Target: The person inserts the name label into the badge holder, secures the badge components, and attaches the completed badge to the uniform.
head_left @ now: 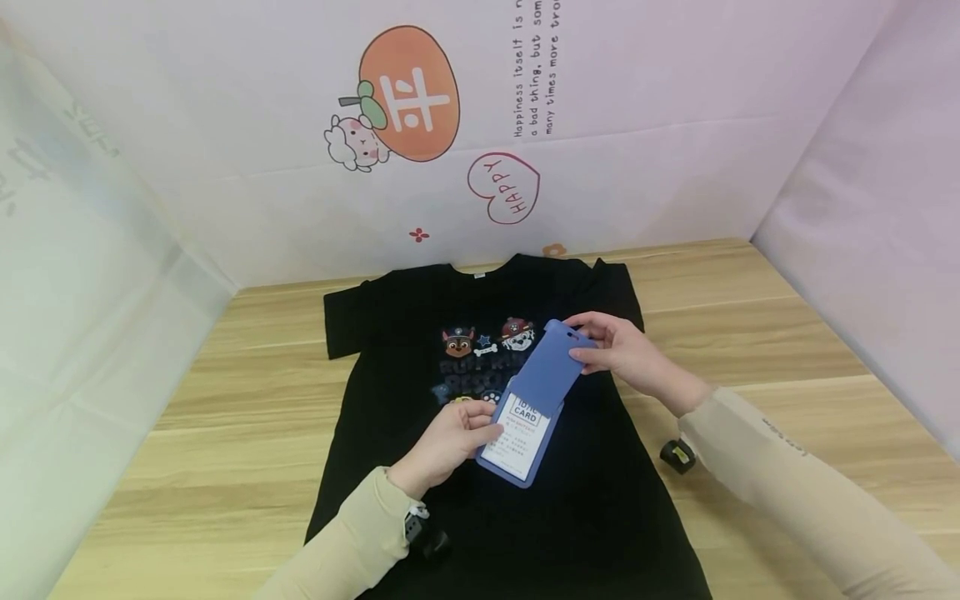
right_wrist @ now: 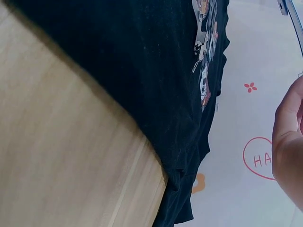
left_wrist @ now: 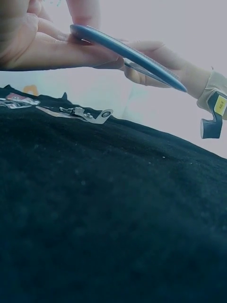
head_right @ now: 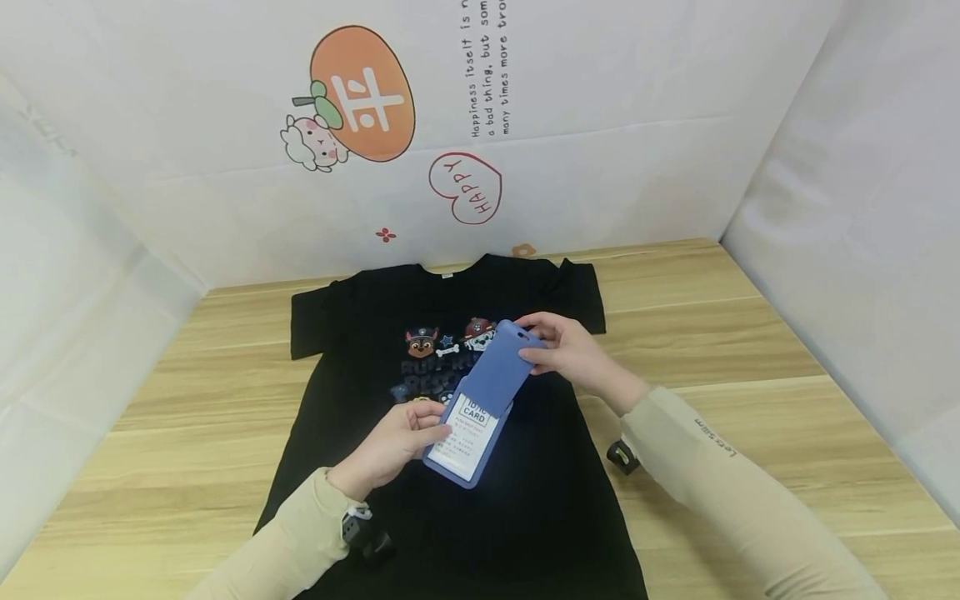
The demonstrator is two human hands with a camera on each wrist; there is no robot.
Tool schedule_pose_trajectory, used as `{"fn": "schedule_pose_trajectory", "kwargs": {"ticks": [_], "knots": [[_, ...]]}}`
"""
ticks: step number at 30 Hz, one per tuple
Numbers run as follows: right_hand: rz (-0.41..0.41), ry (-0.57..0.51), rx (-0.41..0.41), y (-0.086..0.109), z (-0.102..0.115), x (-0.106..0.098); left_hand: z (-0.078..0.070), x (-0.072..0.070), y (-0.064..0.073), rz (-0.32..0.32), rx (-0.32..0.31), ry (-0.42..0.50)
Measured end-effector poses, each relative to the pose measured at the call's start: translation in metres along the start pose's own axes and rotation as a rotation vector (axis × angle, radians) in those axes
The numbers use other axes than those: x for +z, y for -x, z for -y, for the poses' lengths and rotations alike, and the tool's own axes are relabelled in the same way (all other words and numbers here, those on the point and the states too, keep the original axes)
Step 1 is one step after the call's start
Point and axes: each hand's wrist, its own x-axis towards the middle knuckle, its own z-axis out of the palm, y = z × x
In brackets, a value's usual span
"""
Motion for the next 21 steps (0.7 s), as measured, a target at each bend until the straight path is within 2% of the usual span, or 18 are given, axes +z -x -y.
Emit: {"fn": "schedule_pose_trajectory", "kwargs": {"ticks": [21], "knots": [[-0.017,0.031,-0.002,-0.0039,-0.0052,-0.0043,-0.0025,0.0017,0.0003,0.006,-0.005,-0.004]]}}
